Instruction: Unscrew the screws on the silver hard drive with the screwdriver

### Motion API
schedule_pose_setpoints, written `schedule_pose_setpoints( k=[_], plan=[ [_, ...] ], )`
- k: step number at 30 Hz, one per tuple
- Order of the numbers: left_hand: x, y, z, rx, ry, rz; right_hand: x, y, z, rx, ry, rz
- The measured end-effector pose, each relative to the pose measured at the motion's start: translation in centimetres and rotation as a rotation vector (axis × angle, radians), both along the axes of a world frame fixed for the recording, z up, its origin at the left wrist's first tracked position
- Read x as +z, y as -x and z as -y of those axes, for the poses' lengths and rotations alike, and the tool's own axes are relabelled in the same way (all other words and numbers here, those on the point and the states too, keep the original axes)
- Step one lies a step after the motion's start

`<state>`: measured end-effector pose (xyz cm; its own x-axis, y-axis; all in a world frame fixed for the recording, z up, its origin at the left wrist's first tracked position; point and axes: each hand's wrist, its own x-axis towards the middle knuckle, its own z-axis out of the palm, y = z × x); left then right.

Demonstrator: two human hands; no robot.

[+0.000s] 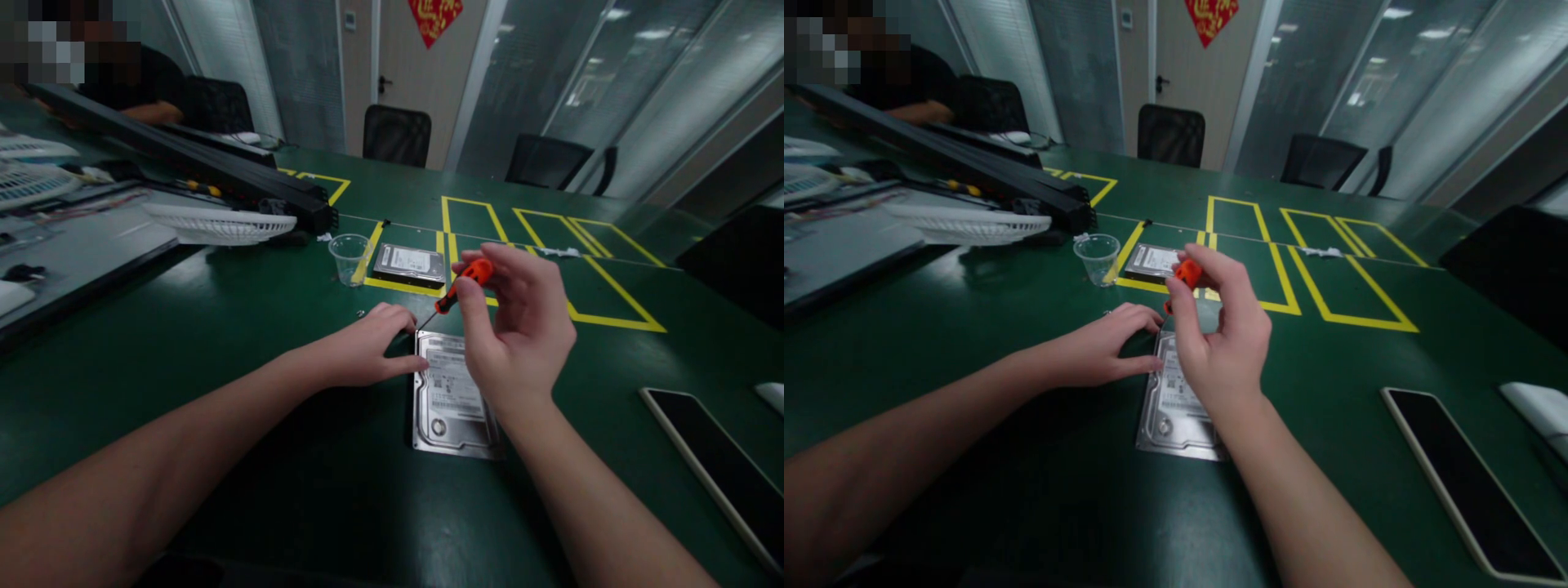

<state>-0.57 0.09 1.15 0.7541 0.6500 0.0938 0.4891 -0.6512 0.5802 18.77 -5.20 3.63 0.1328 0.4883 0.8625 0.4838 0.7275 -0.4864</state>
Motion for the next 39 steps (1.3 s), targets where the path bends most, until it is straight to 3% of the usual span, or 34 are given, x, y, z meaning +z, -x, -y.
schedule_pose_setpoints(
  k=[10,21,28,39],
  plan=[
    [-0.48,0.03,-0.18,-0.025,-0.034,0.024,0.61,-0.66,0.37,-0.043,-0.029,0.151],
    [-0.30,0.00,-0.04,-0.013,-0.018,0.029,0.52,-0.29,0.13,-0.083,-0.036,0.135],
    [-0.17,-0.02,-0.06,-0.007,-0.012,0.012,-0.12,-0.18,-0.28,0.013,-0.012,0.020],
    [-0.24,-0.06,-0.07,-0.023,-0.030,0.022,0.53,-0.53,0.32,-0.023,-0.037,0.141]
  ],
)
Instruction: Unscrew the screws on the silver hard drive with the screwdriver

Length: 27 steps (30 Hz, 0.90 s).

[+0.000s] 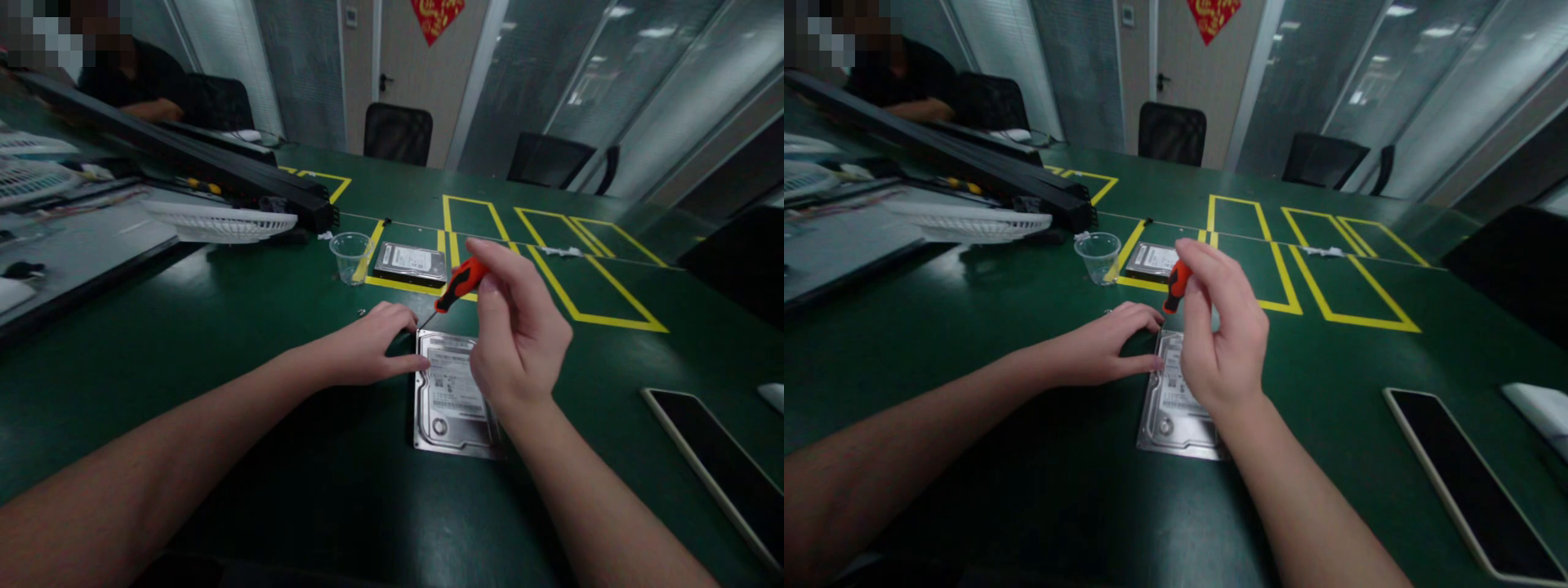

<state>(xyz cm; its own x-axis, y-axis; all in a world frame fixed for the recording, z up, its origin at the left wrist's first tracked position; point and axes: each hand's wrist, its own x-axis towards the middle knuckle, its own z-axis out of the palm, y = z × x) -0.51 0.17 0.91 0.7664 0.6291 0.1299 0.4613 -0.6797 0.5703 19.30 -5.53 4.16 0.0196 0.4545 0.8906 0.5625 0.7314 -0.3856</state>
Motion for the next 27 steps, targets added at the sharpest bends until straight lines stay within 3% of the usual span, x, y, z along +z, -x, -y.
schedule_pose_setpoints(
  k=[9,18,27],
  plan=[
    [-0.11,0.08,0.01,0.010,0.004,0.009,0.00,-0.08,-0.20,-0.034,-0.036,0.020],
    [0.18,0.05,0.03,0.012,0.011,-0.015,-0.50,0.41,-0.38,0.012,0.033,-0.127],
    [0.03,0.05,0.02,0.005,0.001,0.005,-0.06,0.14,-0.04,-0.029,0.010,-0.024]
  ],
)
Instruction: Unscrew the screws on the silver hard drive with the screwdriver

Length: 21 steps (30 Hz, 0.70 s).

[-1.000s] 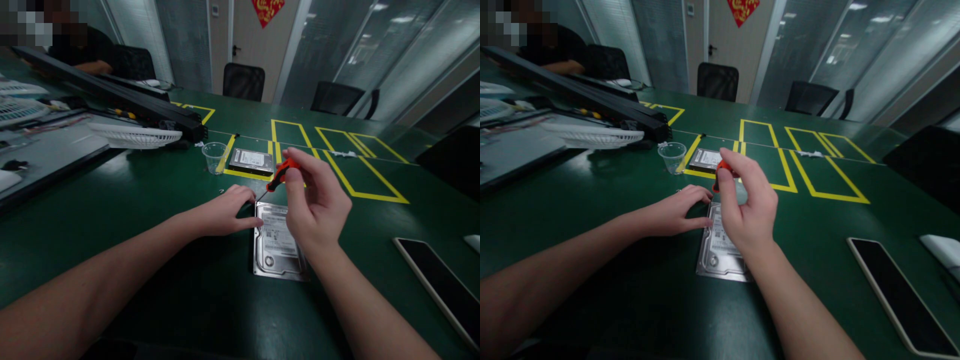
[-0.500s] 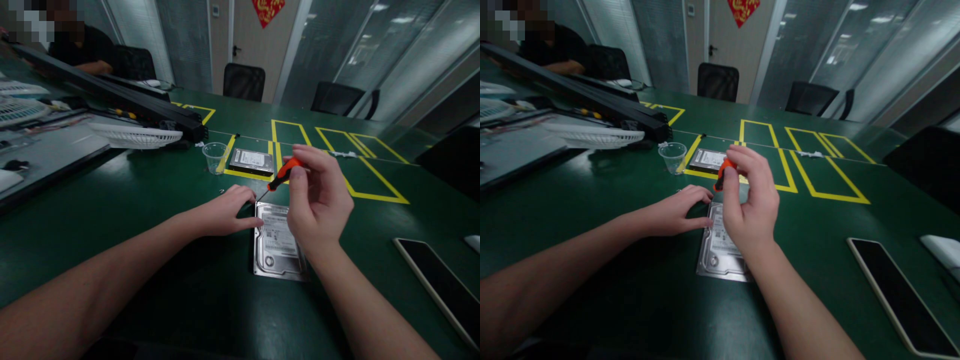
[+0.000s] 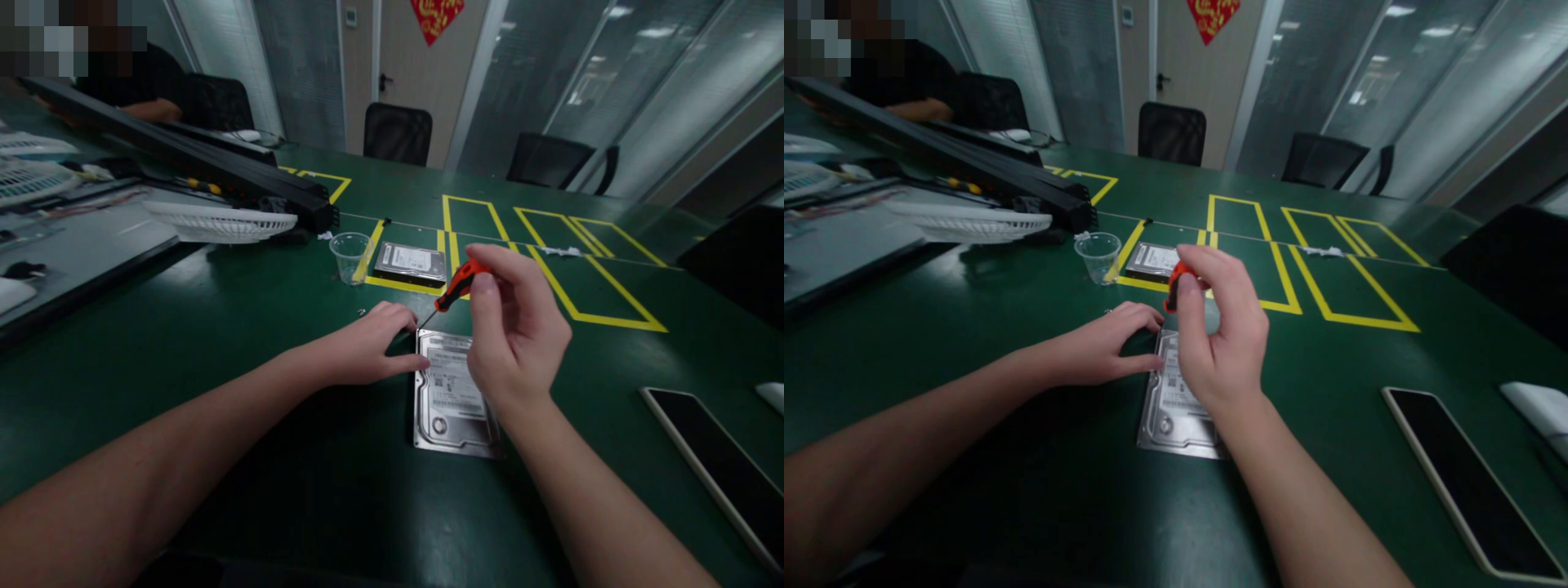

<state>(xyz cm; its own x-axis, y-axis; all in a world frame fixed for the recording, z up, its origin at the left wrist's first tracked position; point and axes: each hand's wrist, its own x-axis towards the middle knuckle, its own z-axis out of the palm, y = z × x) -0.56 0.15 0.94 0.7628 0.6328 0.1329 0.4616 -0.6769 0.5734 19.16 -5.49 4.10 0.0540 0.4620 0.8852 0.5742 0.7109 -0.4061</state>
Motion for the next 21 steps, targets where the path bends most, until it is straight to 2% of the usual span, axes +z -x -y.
schedule_pose_setpoints(
  k=[8,15,21],
  plan=[
    [-0.06,0.00,-0.03,0.005,0.007,-0.004,-0.15,0.06,-0.06,-0.012,-0.015,-0.016],
    [0.06,0.04,-0.02,0.001,0.015,-0.014,-0.48,0.55,-0.32,0.080,0.025,-0.159],
    [0.05,0.05,-0.02,0.011,0.021,-0.011,-0.47,0.25,-0.32,0.016,0.001,-0.080]
  ],
)
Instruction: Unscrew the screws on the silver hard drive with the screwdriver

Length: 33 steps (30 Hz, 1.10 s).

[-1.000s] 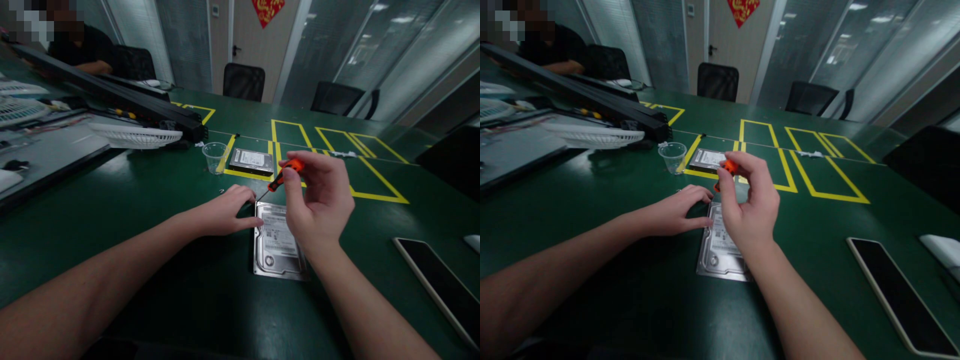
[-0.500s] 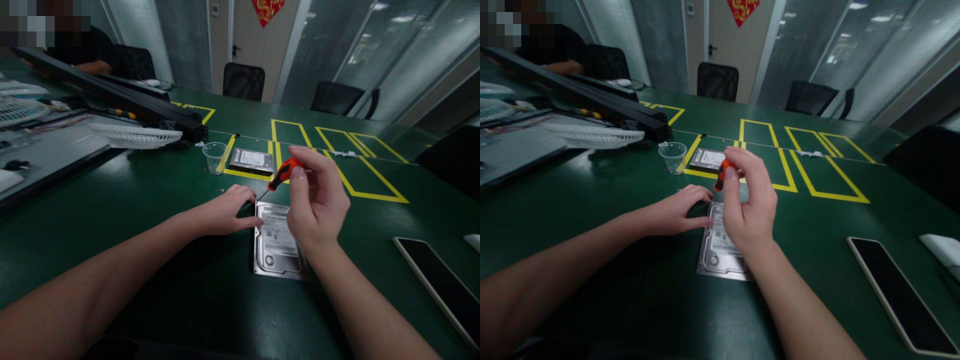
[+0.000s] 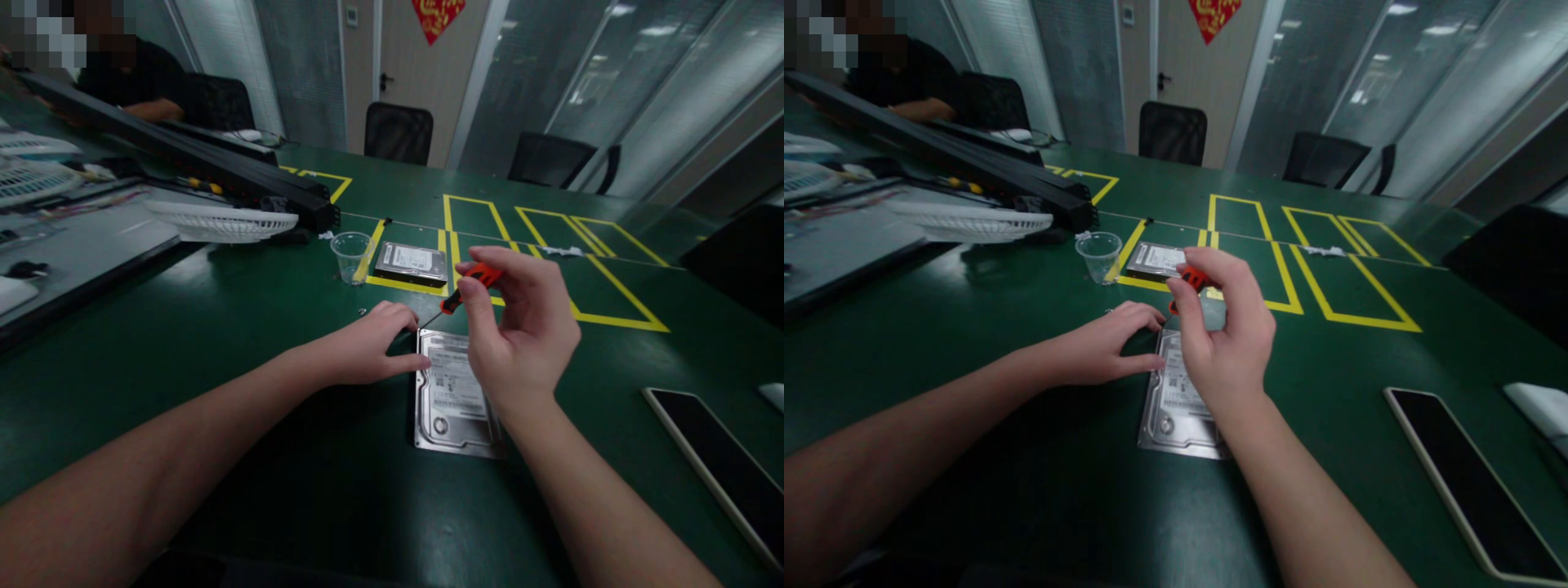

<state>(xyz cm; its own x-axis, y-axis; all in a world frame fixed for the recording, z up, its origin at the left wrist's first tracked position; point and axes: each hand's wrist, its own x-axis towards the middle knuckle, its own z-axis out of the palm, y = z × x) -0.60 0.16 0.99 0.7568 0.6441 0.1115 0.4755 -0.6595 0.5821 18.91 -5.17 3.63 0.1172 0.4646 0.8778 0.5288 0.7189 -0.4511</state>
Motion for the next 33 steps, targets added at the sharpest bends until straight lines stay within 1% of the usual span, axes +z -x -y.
schedule_pose_setpoints(
  k=[5,8,17,19,24,26,30,33],
  plan=[
    [-0.26,0.05,-0.10,-0.013,-0.019,0.013,0.32,-0.36,0.37,0.015,0.027,0.066],
    [-0.32,0.06,-0.11,-0.019,-0.025,0.022,0.54,-0.45,0.46,0.009,-0.004,0.103],
    [0.04,-0.06,0.03,-0.002,-0.004,0.001,0.30,-0.25,0.04,-0.045,-0.010,0.106],
    [0.02,-0.06,0.03,-0.002,-0.008,0.005,0.30,-0.24,0.07,-0.029,-0.005,0.096],
    [-0.09,-0.06,0.00,-0.010,-0.023,0.012,0.28,-0.23,0.33,0.062,0.040,0.043],
    [-0.06,-0.06,0.00,-0.008,-0.021,0.011,0.23,-0.17,0.38,0.073,0.049,0.029],
    [0.11,-0.07,0.05,0.002,-0.004,-0.006,0.17,-0.06,0.26,0.026,0.045,0.028],
    [0.18,-0.09,0.09,0.011,0.006,-0.013,0.20,-0.13,0.14,-0.006,0.023,0.066]
  ],
)
